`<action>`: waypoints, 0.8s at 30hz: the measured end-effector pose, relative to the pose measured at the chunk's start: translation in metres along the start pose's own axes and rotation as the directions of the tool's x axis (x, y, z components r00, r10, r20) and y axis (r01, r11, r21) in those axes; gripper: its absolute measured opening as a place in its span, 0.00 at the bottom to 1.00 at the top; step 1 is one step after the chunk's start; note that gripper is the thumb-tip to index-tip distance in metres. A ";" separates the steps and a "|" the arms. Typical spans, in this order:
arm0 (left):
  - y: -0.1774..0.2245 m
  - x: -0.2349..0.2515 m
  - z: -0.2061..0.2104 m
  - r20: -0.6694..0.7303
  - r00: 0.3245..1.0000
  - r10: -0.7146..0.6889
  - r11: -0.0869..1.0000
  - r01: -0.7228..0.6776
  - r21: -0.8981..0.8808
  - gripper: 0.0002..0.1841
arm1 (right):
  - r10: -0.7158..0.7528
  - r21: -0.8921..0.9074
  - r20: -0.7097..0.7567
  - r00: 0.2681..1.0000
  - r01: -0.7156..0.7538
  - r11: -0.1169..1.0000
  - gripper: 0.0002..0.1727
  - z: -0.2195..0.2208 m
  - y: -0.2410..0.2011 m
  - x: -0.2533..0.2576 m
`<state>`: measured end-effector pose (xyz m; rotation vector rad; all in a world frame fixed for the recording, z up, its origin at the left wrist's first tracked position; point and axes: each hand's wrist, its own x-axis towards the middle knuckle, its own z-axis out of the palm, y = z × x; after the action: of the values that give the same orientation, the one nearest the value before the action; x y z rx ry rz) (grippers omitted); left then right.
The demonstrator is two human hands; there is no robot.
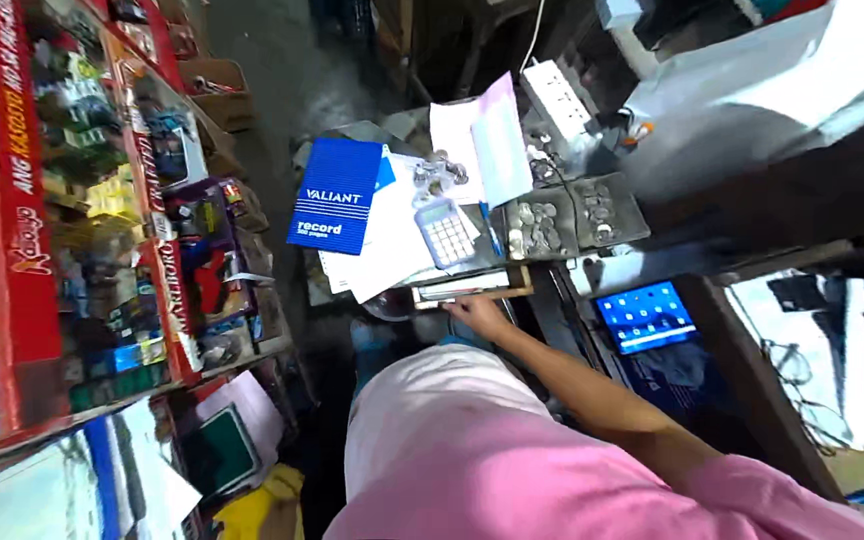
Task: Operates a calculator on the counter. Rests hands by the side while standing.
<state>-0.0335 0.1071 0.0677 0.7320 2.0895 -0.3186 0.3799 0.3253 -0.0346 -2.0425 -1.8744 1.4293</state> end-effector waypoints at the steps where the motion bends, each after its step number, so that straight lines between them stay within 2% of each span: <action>1: -0.042 0.053 0.031 -0.266 0.940 0.214 0.973 -0.229 -0.023 0.25 | -0.004 0.018 -0.088 0.996 0.006 1.000 0.27 -0.006 -0.008 0.000; 2: -0.056 0.093 0.035 -0.284 0.920 0.269 0.956 -0.290 -0.036 0.25 | 0.004 0.040 -0.182 0.983 0.003 0.999 0.26 -0.013 -0.014 0.003; 3: -0.047 0.114 0.026 -0.230 0.937 0.263 0.958 -0.282 -0.057 0.25 | 0.029 0.057 -0.257 0.966 -0.015 0.998 0.24 -0.020 -0.016 0.009; 5: -0.006 0.121 0.009 -0.170 0.950 0.260 0.955 -0.279 -0.099 0.23 | 0.072 0.053 -0.344 0.936 -0.057 0.997 0.21 -0.033 -0.011 0.027; 9: 0.054 0.112 0.011 -0.114 0.920 0.374 0.919 -0.384 -0.088 0.23 | 0.111 -0.088 -0.318 0.942 -0.146 0.985 0.25 -0.057 -0.017 0.059; 12: 0.077 0.107 0.033 0.021 0.912 0.409 0.912 -0.409 -0.006 0.25 | 0.147 -0.157 -0.301 0.942 -0.200 0.967 0.27 -0.073 -0.025 0.082; 15: 0.085 0.097 0.057 0.137 0.902 0.409 0.905 -0.420 0.064 0.23 | 0.167 -0.204 -0.277 0.946 -0.228 0.952 0.27 -0.081 -0.030 0.098; 17: 0.088 0.090 0.068 0.166 0.903 0.396 0.907 -0.413 0.080 0.22 | 0.169 -0.245 -0.263 0.950 -0.235 0.941 0.26 -0.085 -0.033 0.101; 24: 0.066 0.093 0.079 0.116 0.931 0.346 0.936 -0.351 0.029 0.23 | 0.142 -0.321 -0.214 0.967 -0.207 0.924 0.26 -0.093 -0.035 0.101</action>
<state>0.0169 0.1575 -0.0512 1.0730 1.8122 -0.2066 0.3956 0.4650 -0.0204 -2.4560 -2.0186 0.9422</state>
